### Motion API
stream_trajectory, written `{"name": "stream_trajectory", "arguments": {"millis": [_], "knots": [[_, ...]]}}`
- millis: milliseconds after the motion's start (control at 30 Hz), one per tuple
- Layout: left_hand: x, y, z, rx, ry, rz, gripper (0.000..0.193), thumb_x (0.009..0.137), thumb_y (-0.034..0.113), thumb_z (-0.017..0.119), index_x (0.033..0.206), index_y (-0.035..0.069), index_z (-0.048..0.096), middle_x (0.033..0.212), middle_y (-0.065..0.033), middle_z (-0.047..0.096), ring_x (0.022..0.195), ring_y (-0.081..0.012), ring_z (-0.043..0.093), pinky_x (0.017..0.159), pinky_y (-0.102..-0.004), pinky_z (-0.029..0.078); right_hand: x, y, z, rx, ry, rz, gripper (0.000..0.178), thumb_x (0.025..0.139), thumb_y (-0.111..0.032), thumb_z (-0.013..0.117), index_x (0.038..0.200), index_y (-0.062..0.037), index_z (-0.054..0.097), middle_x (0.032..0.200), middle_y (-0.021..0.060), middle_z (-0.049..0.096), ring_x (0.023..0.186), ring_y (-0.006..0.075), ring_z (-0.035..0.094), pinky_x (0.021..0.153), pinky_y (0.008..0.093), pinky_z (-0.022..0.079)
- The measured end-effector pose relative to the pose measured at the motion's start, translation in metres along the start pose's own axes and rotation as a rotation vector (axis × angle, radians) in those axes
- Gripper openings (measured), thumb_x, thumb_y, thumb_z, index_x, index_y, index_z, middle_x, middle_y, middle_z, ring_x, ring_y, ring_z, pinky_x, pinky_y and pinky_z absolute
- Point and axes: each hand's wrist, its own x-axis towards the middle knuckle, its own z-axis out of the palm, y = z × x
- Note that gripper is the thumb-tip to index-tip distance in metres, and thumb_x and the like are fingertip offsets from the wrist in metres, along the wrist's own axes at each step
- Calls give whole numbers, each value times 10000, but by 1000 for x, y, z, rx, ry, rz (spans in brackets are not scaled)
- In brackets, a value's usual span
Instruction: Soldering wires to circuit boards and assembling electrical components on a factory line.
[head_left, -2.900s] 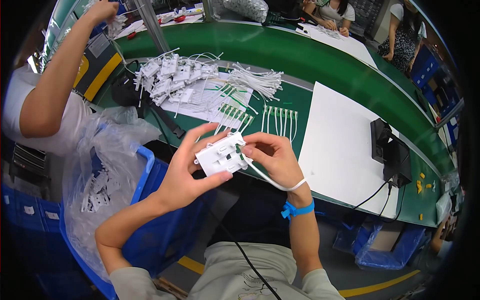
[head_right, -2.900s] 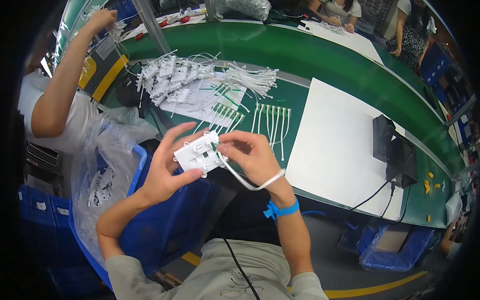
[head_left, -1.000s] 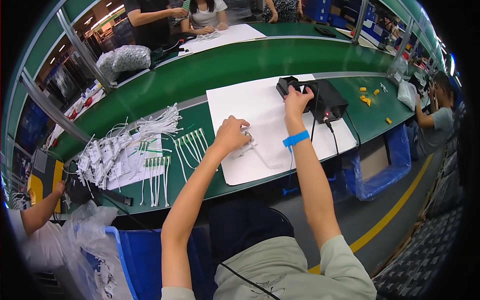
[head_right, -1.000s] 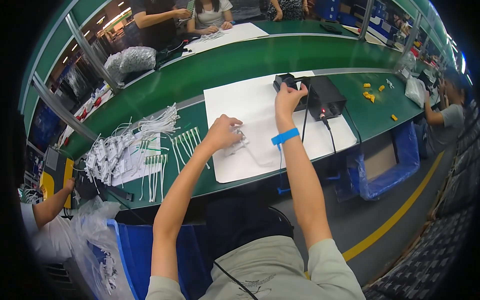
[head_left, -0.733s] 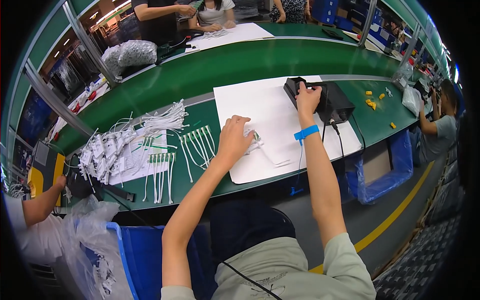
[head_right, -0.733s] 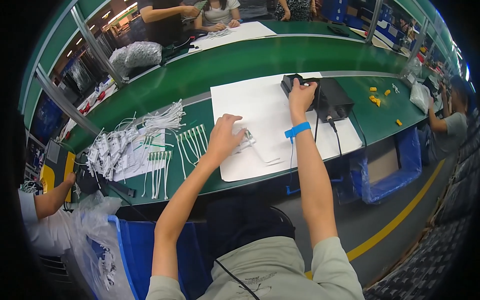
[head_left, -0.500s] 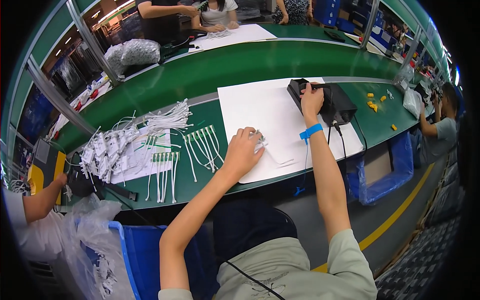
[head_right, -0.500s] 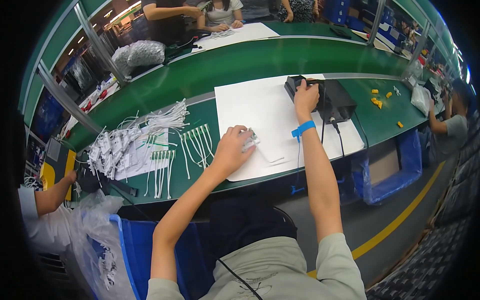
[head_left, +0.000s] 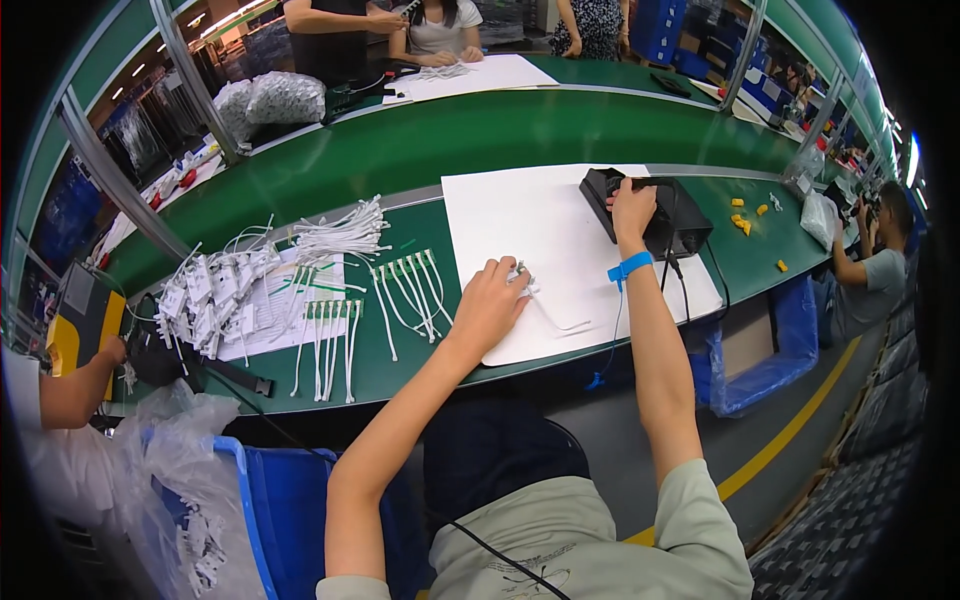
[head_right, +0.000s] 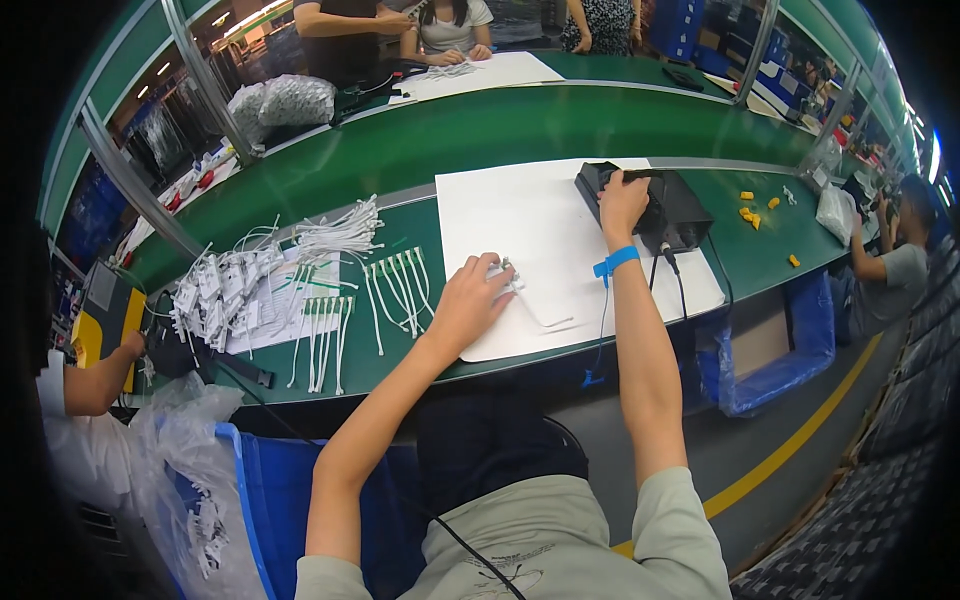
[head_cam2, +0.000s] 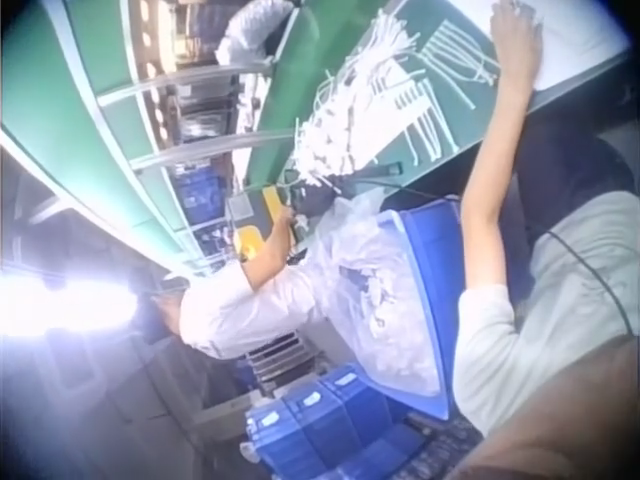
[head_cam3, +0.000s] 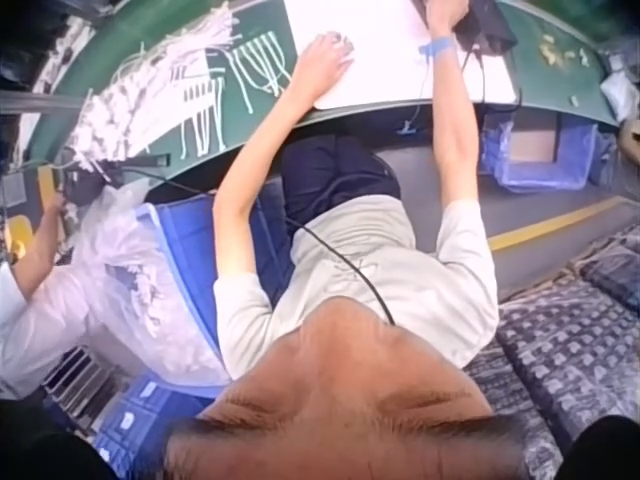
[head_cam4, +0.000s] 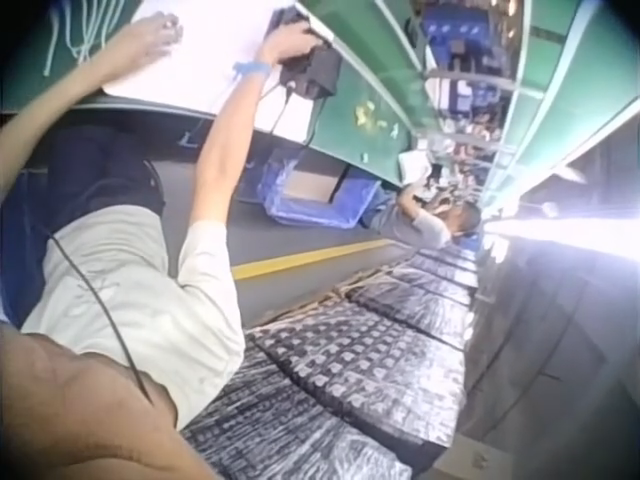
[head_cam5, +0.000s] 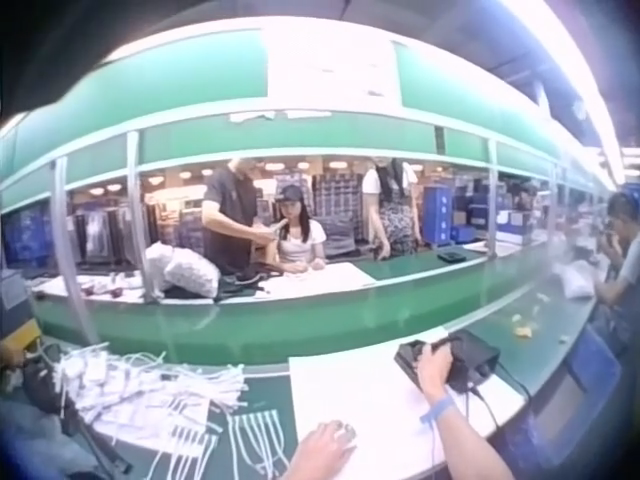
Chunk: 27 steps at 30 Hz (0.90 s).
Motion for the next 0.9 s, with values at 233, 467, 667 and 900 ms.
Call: {"name": "stream_trajectory", "arguments": {"millis": [233, 467, 667, 900], "knots": [[-1, -2, 1, -7, 5, 12, 319, 822, 132, 776, 1119, 41, 701, 1183, -128, 582, 1083, -285, 577, 857, -384, 539, 8, 5, -11, -298, 18, -160, 287, 897, -184, 754, 797, 63, 649, 689, 175, 709, 584, 280, 718, 556, 389, 562], [-1, -2, 2, -2, 9, -11, 321, 821, 143, 779, 1118, 48, 702, 1192, -121, 581, 1084, -283, 581, 843, -381, 552, 13, 12, -9, -83, 6, -84, 339, 875, -215, 783, 811, 99, 671, 760, 232, 724, 671, 380, 718, 712, 471, 557], [-3, -2, 2, 1, 18, -13, 314, 827, 152, 778, 1115, 52, 703, 1186, -116, 580, 1078, -277, 583, 823, -375, 560, 14, 10, -12, -445, 128, -337, 292, 871, -197, 763, 851, 87, 694, 821, 226, 731, 819, 415, 712, 775, 512, 535], [-3, -3, 2, 9, 26, -14, 316, 827, 161, 778, 1113, 53, 700, 1183, -112, 580, 1075, -266, 584, 785, -363, 569, 17, 10, -12, -195, -6, -220, 278, 864, -201, 776, 873, 69, 710, 838, 242, 732, 809, 436, 698, 785, 469, 537]]}}
